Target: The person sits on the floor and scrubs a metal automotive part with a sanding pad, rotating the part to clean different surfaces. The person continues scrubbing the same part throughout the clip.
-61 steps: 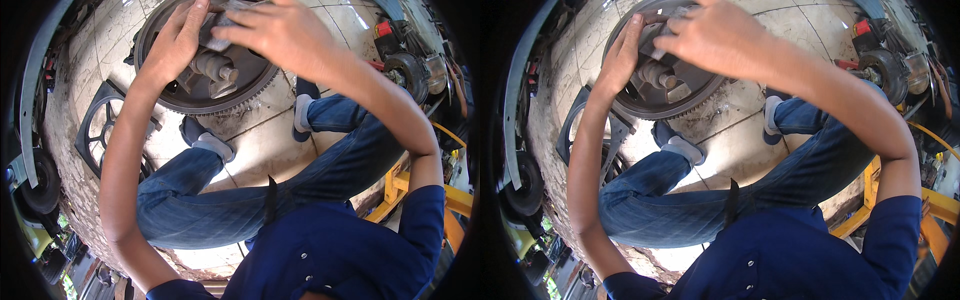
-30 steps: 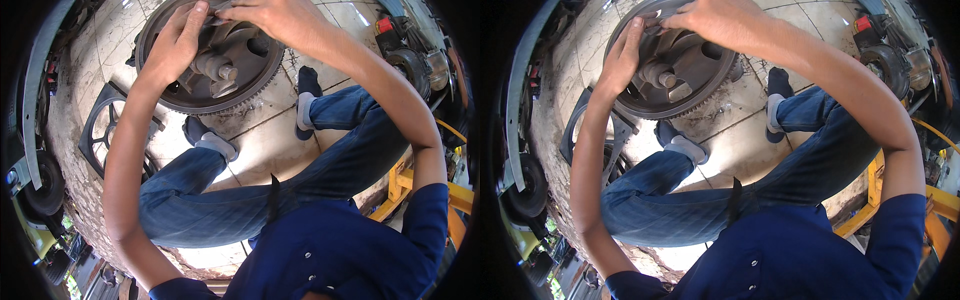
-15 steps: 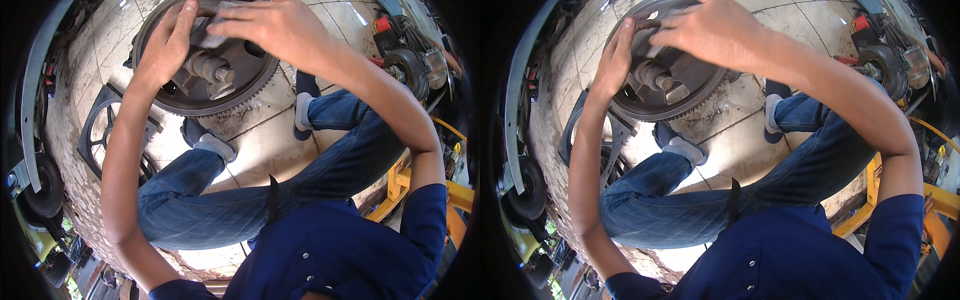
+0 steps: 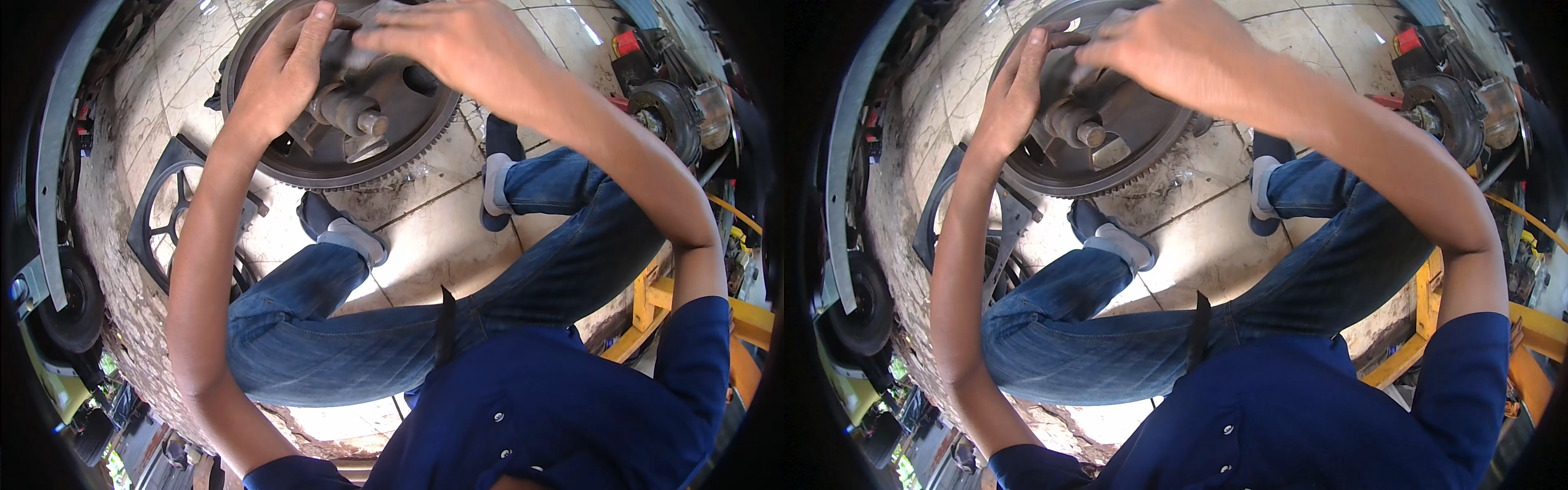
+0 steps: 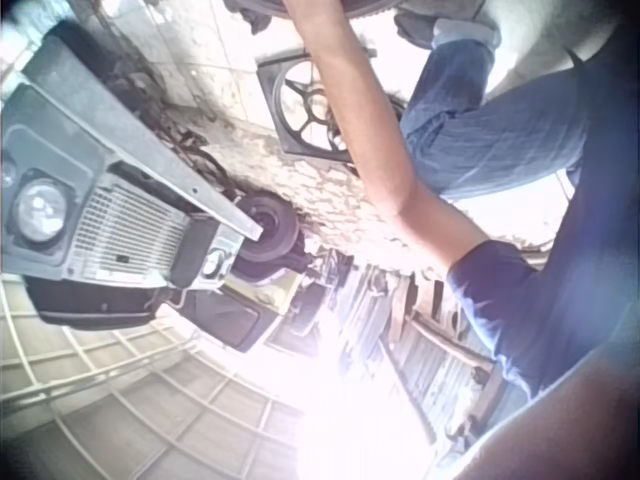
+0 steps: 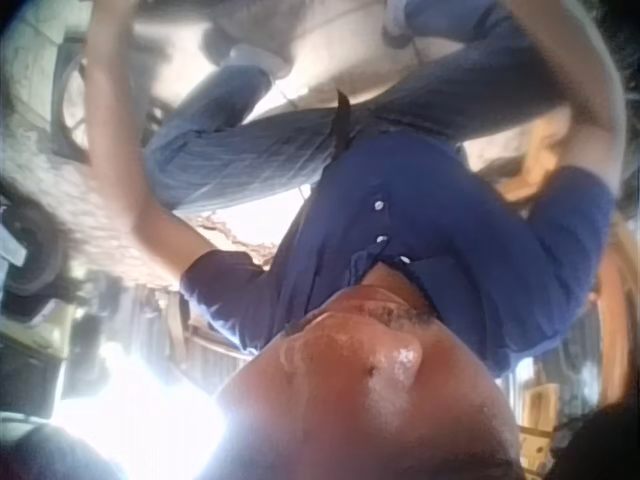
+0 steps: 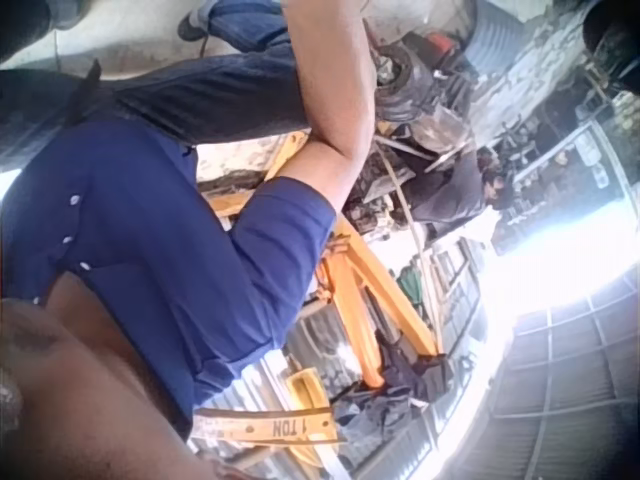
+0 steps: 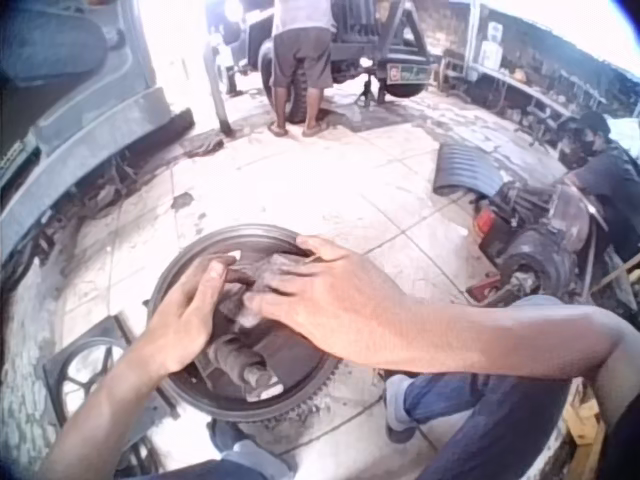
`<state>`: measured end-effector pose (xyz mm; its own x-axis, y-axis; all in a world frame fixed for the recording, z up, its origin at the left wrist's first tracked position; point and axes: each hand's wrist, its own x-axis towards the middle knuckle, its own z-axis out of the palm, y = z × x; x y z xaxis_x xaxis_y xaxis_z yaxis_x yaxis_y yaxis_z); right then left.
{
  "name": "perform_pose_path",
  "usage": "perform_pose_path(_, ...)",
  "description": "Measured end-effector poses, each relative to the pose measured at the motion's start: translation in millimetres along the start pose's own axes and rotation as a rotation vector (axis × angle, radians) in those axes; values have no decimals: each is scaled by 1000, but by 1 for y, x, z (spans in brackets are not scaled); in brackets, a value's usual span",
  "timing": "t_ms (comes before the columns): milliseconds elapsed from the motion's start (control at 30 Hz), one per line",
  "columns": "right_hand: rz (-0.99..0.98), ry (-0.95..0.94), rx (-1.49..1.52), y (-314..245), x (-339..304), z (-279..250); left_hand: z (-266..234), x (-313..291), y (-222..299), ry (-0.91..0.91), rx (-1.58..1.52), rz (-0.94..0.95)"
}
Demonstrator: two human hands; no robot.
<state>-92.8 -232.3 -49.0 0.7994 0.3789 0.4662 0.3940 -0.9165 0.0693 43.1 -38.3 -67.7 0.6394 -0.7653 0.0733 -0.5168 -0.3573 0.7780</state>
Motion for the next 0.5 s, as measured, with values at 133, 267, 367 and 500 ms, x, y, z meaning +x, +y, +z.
perform_pose_path(133, 4, -23, -1, 12, 1, 0, -3, 4, -5, 4, 37, 52)
perform_pose_path(267, 75, -124, -21, 9, 2, 1, 1, 1, 0, 17, 59, -11)
perform_pose_path(367, 18, 18, 55, 4, 2, 2, -1, 1, -2, 26, -1, 11)
perform_pose_path(500, 125, -257, -53, 10, 10, -9, 3, 1, -4, 67, 55, 32)
